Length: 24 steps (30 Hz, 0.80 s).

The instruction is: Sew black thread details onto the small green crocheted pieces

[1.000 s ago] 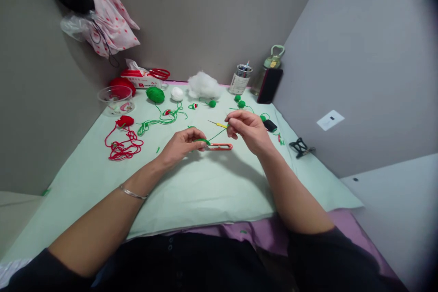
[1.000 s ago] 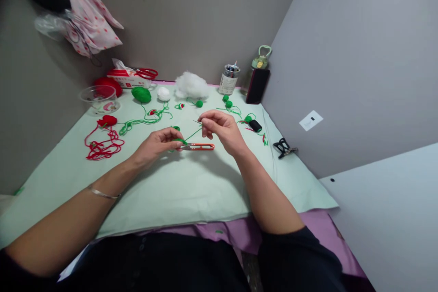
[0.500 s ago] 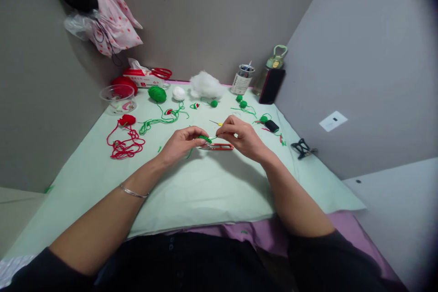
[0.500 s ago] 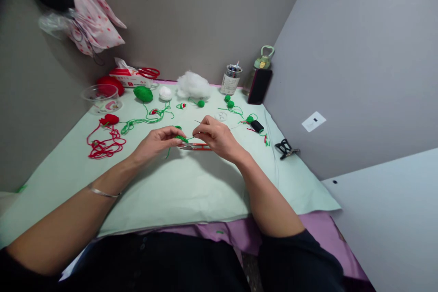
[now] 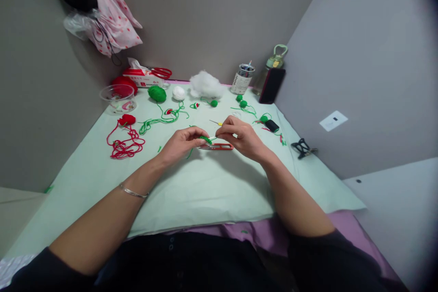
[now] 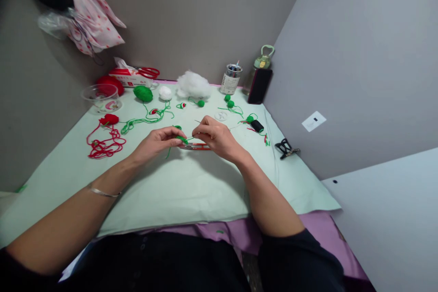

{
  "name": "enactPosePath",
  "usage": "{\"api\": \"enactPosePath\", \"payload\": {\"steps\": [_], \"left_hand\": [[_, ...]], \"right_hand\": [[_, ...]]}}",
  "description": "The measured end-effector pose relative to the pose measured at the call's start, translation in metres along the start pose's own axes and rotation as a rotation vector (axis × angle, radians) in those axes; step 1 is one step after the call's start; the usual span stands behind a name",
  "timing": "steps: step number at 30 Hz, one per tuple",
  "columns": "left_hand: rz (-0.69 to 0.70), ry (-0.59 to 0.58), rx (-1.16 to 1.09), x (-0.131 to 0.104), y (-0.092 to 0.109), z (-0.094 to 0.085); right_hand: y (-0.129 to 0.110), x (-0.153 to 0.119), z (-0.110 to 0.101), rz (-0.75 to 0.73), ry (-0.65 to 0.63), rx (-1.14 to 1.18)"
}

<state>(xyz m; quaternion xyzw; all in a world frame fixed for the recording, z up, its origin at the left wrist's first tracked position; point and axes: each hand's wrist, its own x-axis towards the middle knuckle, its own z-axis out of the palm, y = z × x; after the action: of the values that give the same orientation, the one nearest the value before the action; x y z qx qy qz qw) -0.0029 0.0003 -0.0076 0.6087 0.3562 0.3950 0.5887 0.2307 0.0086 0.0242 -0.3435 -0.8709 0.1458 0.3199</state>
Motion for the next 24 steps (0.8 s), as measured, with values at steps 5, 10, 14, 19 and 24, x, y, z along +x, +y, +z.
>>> {"api": "enactPosePath", "payload": {"steps": [5,10,14,19,24], "left_hand": [[-0.012,-0.023,-0.019,0.000,0.000,0.001],[-0.026,-0.038,-0.045,-0.001,0.000,0.001],[-0.034,-0.061,-0.056,-0.001,0.001,0.001],[-0.019,-0.090,-0.120,0.000,0.000,0.002],[0.009,-0.073,-0.122,0.001,-0.005,0.002]], "right_hand": [[0.001,0.000,0.002,-0.033,-0.011,0.012],[0.000,0.000,0.001,-0.037,-0.012,-0.006],[-0.001,0.000,0.003,-0.040,-0.021,0.013],[-0.001,0.000,0.011,-0.022,0.032,0.059],[-0.005,0.000,0.022,-0.024,0.099,0.104]]}}
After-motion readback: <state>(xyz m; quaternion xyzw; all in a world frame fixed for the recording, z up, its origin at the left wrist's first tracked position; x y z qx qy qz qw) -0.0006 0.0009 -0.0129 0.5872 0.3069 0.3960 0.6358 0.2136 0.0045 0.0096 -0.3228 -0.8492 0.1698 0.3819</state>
